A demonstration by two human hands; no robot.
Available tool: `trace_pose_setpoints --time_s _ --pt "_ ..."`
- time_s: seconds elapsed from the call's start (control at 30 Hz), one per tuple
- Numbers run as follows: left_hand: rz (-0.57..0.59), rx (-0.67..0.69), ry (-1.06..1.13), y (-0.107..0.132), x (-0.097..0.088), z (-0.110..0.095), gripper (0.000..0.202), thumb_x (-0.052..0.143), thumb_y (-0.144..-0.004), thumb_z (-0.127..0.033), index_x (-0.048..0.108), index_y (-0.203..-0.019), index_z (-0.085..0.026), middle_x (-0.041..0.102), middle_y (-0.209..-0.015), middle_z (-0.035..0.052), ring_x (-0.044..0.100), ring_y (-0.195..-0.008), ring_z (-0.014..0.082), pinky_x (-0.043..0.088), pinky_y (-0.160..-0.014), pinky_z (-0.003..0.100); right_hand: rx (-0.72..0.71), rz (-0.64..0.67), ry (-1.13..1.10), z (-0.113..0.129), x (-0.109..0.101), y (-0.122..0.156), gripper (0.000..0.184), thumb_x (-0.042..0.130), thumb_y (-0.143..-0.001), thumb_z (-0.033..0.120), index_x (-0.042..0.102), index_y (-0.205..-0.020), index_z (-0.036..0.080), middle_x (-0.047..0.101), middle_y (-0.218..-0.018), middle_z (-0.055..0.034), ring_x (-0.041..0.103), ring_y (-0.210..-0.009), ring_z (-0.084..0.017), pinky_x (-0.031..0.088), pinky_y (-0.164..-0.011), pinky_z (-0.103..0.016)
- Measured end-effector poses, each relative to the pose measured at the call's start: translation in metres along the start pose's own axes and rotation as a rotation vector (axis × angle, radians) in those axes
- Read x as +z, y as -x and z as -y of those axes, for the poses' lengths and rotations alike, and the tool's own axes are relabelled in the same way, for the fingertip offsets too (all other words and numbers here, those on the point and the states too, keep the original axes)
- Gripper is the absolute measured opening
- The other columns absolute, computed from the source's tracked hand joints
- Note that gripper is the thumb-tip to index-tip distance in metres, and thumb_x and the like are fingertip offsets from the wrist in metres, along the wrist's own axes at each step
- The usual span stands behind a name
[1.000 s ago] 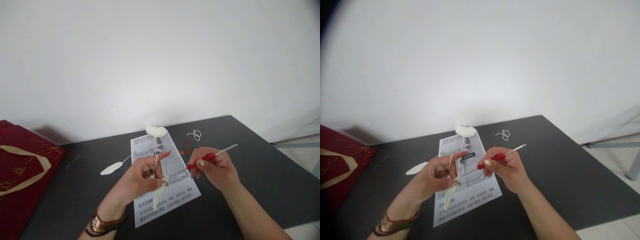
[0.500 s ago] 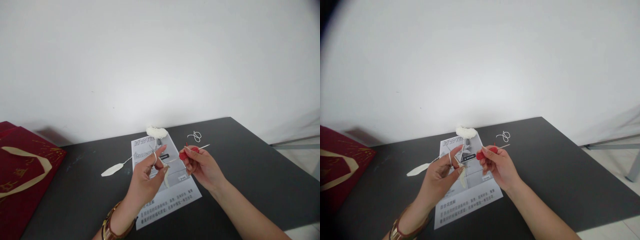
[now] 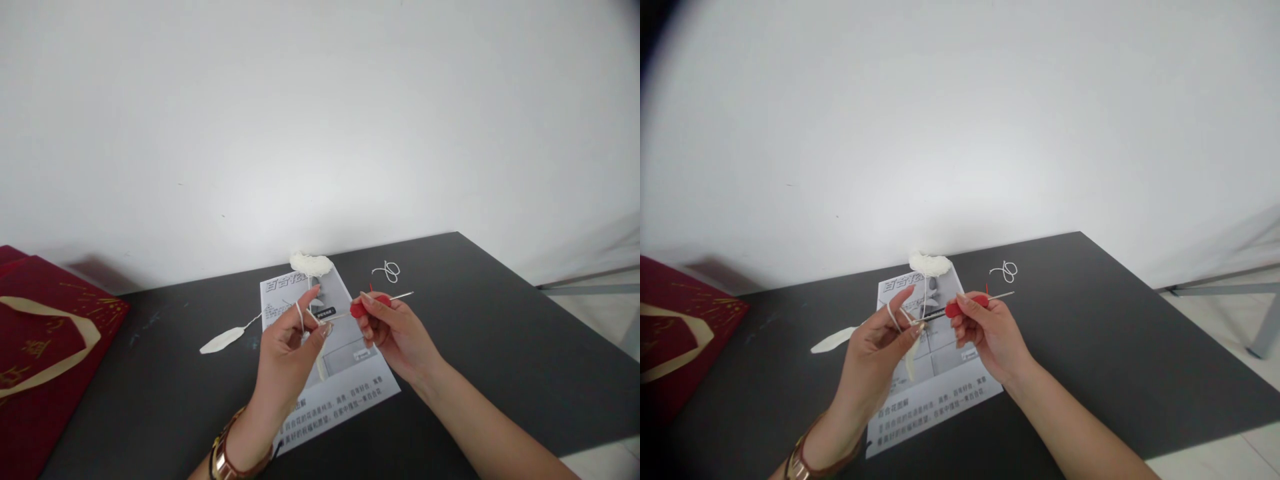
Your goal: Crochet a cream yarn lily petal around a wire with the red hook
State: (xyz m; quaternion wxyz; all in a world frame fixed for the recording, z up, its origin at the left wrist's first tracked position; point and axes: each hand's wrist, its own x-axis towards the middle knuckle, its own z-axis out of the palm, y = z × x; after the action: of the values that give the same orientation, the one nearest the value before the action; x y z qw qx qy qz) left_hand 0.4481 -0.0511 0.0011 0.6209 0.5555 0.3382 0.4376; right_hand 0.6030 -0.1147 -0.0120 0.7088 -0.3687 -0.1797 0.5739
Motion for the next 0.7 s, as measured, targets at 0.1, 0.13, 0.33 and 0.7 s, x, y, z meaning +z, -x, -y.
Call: trace_pose_setpoints --time_s 0.1,0.13,0.33,0.7 --pt "-0.008 -0.040 0.041 -0.001 0.002 0.001 0.036 0.079 -0.061 -0.016 0.073 -0.096 -0.019 0.064 -0.071 0.0001 0.057 -0.065 0.0132 0.044 -0.068 0.026 0.051 -0.009 -0.017 -0.002 0.000 0.000 0.020 0.071 -0.077 0.030 0.070 -0.076 0.010 0.064 -0.054 0.0005 0.055 -0.041 -0.005 0.048 -0.040 -0.013" --pt "-0.012 -0.050 0.055 -0.001 0.004 0.002 0.036 0.079 -0.061 -0.016 0.073 -0.096 -0.019 0.064 -0.069 -0.0004 0.057 -0.064 0.0128 0.044 -0.068 0.026 0.059 -0.014 -0.019 -0.002 0.001 0.001 0.020 0.072 -0.076 0.030 0.070 -0.076 0.010 0.065 -0.054 0.0003 0.055 -0.041 -0.005 0.048 -0.040 -0.013" --pt "-0.087 -0.069 0.165 0.004 0.015 0.014 0.047 0.079 -0.063 -0.015 0.070 -0.107 -0.027 0.056 -0.063 -0.0057 0.053 -0.062 0.0091 0.044 -0.072 0.025 0.030 -0.038 -0.026 -0.003 0.003 0.002 0.021 0.073 -0.075 0.031 0.070 -0.077 0.011 0.065 -0.056 0.0000 0.057 -0.043 -0.005 0.049 -0.041 -0.013" --pt "-0.138 -0.103 0.209 0.010 0.024 0.022 0.057 0.075 -0.070 -0.020 0.058 -0.124 -0.030 0.059 -0.067 -0.0061 0.054 -0.068 0.0084 0.042 -0.076 0.025 -0.400 -0.078 0.354 -0.013 0.013 0.014 0.010 0.072 -0.075 0.027 0.074 -0.081 0.018 0.069 -0.060 -0.0017 0.061 -0.051 -0.012 0.052 -0.051 -0.023"
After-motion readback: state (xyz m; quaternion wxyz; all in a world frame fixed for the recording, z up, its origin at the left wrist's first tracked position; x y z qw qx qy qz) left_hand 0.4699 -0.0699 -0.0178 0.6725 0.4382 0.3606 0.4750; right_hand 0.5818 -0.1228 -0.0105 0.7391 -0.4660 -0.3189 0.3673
